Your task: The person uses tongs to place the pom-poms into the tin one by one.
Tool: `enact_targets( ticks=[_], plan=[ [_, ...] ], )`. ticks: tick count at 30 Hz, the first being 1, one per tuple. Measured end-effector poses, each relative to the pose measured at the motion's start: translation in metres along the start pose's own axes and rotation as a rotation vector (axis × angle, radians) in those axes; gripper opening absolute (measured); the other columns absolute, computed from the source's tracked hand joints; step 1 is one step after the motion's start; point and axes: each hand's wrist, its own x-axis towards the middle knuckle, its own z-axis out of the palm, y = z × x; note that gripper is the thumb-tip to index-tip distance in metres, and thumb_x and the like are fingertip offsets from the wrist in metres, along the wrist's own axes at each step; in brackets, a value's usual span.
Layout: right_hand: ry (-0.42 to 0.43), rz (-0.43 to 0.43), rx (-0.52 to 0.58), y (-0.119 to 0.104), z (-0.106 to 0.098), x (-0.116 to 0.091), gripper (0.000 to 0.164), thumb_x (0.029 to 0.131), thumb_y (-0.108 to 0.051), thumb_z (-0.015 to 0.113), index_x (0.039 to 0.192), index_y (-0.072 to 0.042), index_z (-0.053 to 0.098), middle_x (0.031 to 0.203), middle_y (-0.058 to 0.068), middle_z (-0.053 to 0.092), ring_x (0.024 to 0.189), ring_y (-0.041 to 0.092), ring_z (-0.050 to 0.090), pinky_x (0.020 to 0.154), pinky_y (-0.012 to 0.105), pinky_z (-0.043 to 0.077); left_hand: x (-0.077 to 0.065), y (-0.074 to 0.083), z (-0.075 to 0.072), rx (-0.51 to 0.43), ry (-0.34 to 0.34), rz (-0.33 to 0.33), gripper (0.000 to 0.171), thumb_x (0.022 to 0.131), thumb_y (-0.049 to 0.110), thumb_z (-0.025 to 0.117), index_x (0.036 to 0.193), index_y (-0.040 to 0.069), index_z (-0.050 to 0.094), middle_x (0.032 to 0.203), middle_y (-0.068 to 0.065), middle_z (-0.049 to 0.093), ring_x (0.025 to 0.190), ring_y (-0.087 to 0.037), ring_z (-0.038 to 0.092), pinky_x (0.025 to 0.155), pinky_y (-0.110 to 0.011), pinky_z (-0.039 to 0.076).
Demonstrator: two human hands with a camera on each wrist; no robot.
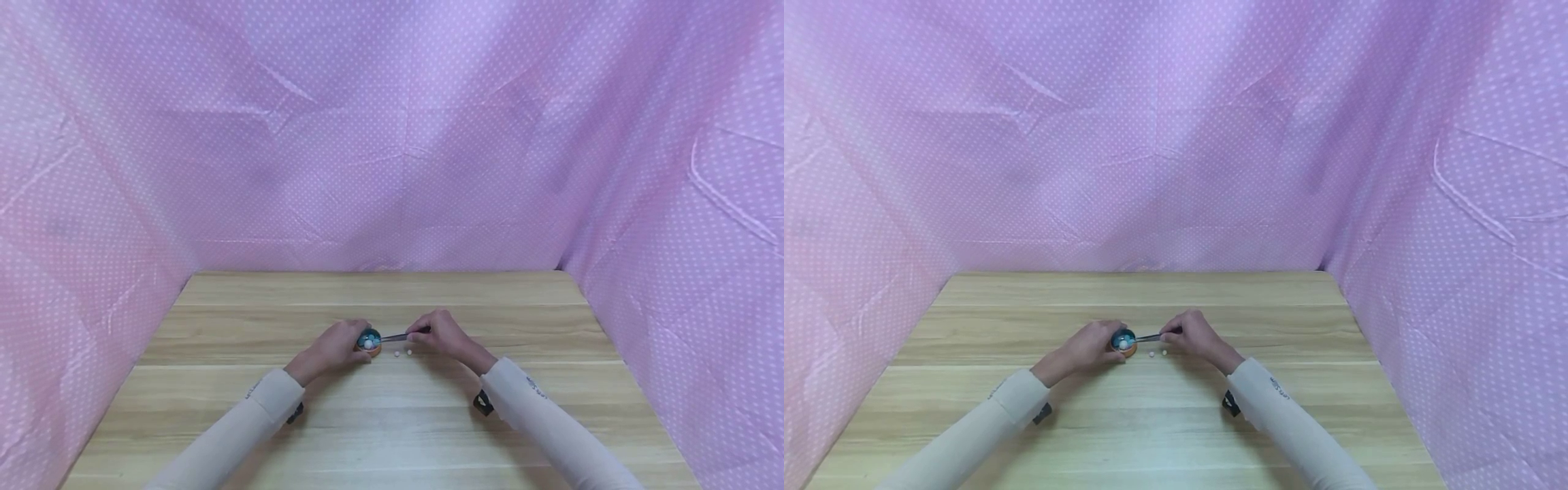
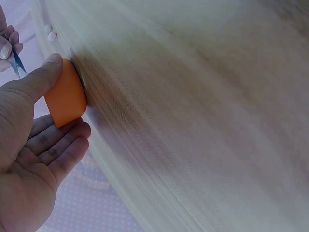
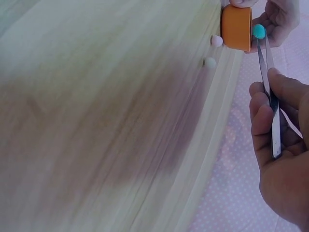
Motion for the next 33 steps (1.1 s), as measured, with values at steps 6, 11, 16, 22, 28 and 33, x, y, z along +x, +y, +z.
enact_targets(
  ticks=[6,11,16,22,28,33],
  plan=[
    [0.01,-0.018,-0.014,0.001,0.002,-0.001,0.012,0.085,-0.01,0.075,0.094,-0.004,0.077,0.092,0.007,0.077,0.08,0.008,0.067,0.069,0.021,0.054,-0.001,-0.001,0.002,0.013,0.016,0.024,0.054,0.08,0.032,0.082,0.12,0.007,0.059,0.105,-0.005,0.068,0.091,-0.013,0.063,0.078,-0.03,0.055],
    [-0.011,0.032,-0.007,0.001,0.0,-0.002,0.011,0.086,-0.013,0.074,0.095,-0.006,0.078,0.095,0.006,0.077,0.085,0.013,0.068,0.072,0.022,0.054,-0.001,-0.002,0.002,0.021,0.021,0.027,0.055,0.079,0.033,0.082,0.121,0.006,0.059,0.105,-0.006,0.069,0.091,-0.014,0.064,0.079,-0.03,0.055],
    [-0.007,0.026,-0.015,0.004,-0.002,-0.004,0.012,0.086,-0.013,0.075,0.095,-0.006,0.078,0.095,0.007,0.077,0.087,0.016,0.07,0.074,0.023,0.055,-0.001,-0.003,0.003,0.027,0.023,0.028,0.057,0.079,0.034,0.083,0.122,0.005,0.058,0.107,-0.007,0.069,0.092,-0.015,0.064,0.079,-0.03,0.055],
    [0.006,0.03,-0.021,0.008,-0.005,-0.008,0.012,0.085,-0.012,0.075,0.094,-0.004,0.078,0.094,0.008,0.077,0.086,0.015,0.07,0.074,0.023,0.055,-0.001,-0.003,0.002,0.025,0.026,0.03,0.054,0.079,0.033,0.083,0.12,0.006,0.059,0.104,-0.006,0.068,0.09,-0.013,0.063,0.078,-0.029,0.054],
    [0.004,0.01,-0.03,0.011,-0.007,-0.01,0.01,0.085,-0.01,0.075,0.092,-0.004,0.078,0.091,0.009,0.077,0.08,0.011,0.067,0.068,0.019,0.052,-0.001,-0.002,0.001,0.02,0.037,0.03,0.052,0.079,0.031,0.083,0.118,0.006,0.06,0.102,-0.005,0.068,0.088,-0.013,0.062,0.076,-0.029,0.054],
    [-0.01,0.014,-0.038,0.014,-0.008,-0.011,0.01,0.084,-0.01,0.076,0.092,-0.005,0.078,0.091,0.008,0.076,0.08,0.01,0.066,0.067,0.018,0.051,-0.001,-0.002,0.002,0.025,0.039,0.032,0.054,0.078,0.032,0.083,0.119,0.006,0.06,0.102,-0.005,0.068,0.088,-0.012,0.062,0.076,-0.029,0.055]
  ],
)
